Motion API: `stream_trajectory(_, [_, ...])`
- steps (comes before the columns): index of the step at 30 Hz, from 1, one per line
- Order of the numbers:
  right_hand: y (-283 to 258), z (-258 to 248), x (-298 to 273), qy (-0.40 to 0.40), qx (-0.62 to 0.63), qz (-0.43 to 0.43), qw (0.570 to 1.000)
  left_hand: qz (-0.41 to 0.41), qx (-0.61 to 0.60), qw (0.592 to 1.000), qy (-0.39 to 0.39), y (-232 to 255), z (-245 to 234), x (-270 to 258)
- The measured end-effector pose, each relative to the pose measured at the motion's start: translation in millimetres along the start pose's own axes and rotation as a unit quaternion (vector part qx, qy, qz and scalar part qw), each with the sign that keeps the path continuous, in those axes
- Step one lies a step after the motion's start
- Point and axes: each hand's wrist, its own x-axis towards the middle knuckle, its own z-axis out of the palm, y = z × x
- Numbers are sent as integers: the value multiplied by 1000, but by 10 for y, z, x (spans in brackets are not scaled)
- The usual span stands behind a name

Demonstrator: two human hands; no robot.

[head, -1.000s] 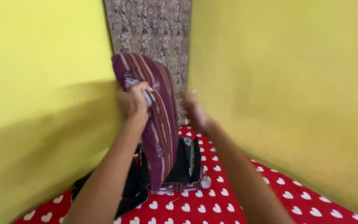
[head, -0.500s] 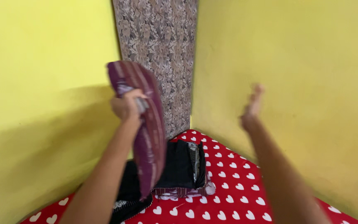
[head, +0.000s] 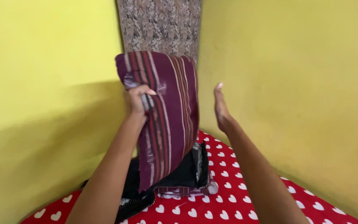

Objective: The person smooths a red heart-patterned sheet on a bed, then gathers and folds several pieces of fabric including a striped pillowcase and black cloths on the bed.

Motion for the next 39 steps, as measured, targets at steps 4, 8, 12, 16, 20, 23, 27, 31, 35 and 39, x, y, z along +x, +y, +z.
stream_trajectory(4, [100,-246,45,14,-56,4,998,18,-82,996,-40,29,-498,489])
stream_trajectory(8, [33,-405,-17,-51,-138,28,989,75,-146,984,-69,-34,-1041,985])
stream_trajectory(12, [-29,-406,82,-99,-124,24,987,136,-127,980,-69,-74,-1170,1059])
stream_trajectory(16, [-49,-373,-76,-105,-81,82,988,37,17,997,-60,259,-1004,523])
stream_trajectory(20, [-99,-283,-253,-99,-119,23,988,-182,192,964,16,571,-608,-38])
stream_trajectory(23, [-189,-110,-369,-26,-100,-11,995,-177,263,948,19,589,-512,-215])
stream_trajectory(27, [-223,46,-516,33,-20,-89,995,-310,190,932,3,569,-557,-353])
stream_trajectory(31, [-260,84,-497,73,-1,-62,995,-287,188,937,-75,537,-708,-501])
stream_trajectory(35, [-259,128,-435,104,-108,-76,986,-181,353,908,-139,317,-742,-484])
stream_trajectory(39, [-225,104,-475,94,-141,-207,964,-104,411,904,-60,63,-688,-479])
